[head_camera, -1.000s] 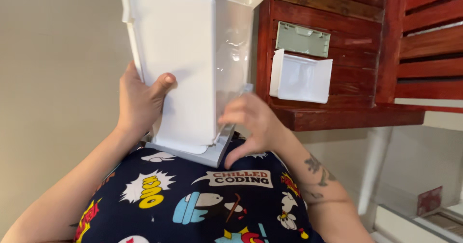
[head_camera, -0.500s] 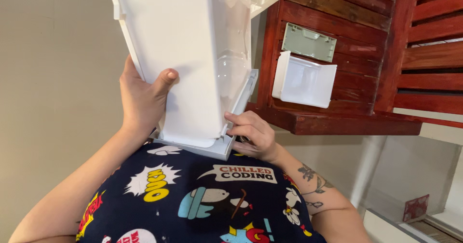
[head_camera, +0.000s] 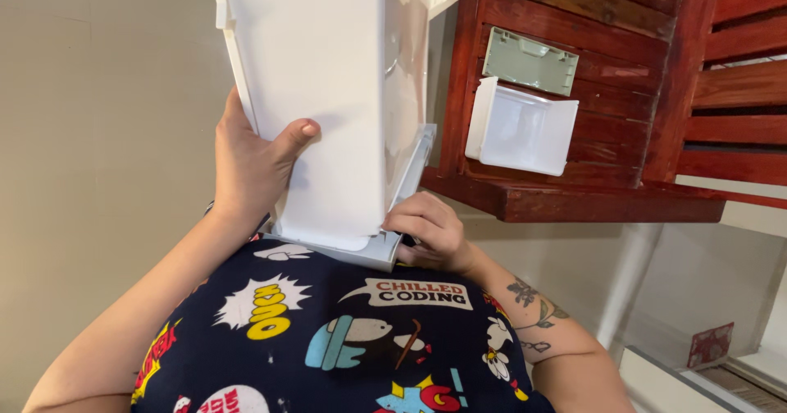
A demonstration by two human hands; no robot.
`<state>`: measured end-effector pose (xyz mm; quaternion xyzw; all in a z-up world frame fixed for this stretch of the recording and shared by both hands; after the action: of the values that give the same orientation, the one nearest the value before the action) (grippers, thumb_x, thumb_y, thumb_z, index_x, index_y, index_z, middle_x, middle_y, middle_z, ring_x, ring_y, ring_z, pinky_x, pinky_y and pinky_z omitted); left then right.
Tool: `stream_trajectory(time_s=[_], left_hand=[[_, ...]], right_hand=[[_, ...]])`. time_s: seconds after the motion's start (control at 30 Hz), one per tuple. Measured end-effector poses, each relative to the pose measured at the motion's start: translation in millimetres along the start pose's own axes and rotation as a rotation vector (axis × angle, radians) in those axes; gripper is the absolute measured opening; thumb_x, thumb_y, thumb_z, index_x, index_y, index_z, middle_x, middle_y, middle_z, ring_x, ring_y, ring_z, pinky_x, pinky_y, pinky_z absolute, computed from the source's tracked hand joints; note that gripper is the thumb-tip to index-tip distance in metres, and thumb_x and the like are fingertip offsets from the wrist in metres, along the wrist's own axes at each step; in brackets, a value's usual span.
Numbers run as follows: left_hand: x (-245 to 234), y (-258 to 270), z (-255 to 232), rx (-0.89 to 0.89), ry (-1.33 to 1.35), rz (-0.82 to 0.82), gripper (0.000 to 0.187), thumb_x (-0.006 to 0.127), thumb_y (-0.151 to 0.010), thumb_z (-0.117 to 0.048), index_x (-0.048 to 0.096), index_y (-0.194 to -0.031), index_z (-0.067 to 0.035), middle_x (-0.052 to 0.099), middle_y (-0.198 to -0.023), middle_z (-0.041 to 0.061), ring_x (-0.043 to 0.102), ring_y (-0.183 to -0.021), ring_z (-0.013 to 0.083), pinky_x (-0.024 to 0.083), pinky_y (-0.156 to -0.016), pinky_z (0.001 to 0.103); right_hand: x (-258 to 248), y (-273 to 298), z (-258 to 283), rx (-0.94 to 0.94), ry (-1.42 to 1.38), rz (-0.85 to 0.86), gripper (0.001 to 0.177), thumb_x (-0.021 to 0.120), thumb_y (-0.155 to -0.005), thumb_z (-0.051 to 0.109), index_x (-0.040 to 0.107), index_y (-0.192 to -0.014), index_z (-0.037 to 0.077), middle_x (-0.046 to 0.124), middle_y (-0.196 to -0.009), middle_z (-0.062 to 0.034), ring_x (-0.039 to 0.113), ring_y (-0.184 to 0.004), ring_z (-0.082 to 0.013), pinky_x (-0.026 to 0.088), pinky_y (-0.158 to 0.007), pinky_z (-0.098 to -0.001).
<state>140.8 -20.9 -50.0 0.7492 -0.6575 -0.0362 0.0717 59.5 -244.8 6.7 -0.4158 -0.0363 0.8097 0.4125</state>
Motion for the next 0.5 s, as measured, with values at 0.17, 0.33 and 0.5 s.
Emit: stream_trajectory(time_s=[0.17,0.33,0.5], left_hand=[[0.2,1.6,-5.0,0.011,-0.026,0.042,0.067,0.086,-0.09,-0.03,0.048,-0.132,0.007,0.073,-0.114,0.013,0.074,-0.104,0.0176,0.063,-0.091,0.031],[8.1,3.3,-2.8,-0.004,0.026,0.089,0.065,0.088,-0.086,-0.026,0.052,-0.13,0.006,0.074,-0.114,0.013,0.073,-0.103,0.0166,0.063,-0.088,0.031],[8.5,1.5,-0.7,-0.047,-0.081,0.093,0.059,0.089,-0.083,-0.023,0.055,-0.123,0.004,0.076,-0.105,0.012,0.075,-0.094,0.0158,0.064,-0.082,0.031]], right_hand=[[-5.3,7.0,-17.6,0.206,0.005,-0.146,0.076,0.095,-0.08,0.033,0.049,-0.134,0.005,0.043,-0.144,-0.0138,0.062,-0.098,-0.0186,0.053,-0.081,-0.031],[7.4,8.6,-19.1,0.273,-0.03,0.076,0.098,0.095,-0.07,0.023,0.045,-0.15,0.0,0.043,-0.159,-0.0219,0.071,-0.112,-0.0295,0.065,-0.08,-0.0315],[2.7,6.8,-7.8,0.183,0.083,0.107,0.097,0.093,-0.068,0.027,0.048,-0.151,0.0,0.05,-0.155,-0.0189,0.071,-0.117,-0.0345,0.062,-0.095,-0.0398]])
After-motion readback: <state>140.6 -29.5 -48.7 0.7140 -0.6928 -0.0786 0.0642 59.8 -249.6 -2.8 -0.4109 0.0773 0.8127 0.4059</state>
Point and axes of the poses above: each hand's wrist, its own y-axis away from the middle knuckle, its own x-axis out of the palm, z = x × y, the point moved 10 cm from there along -y, towards the middle knuckle
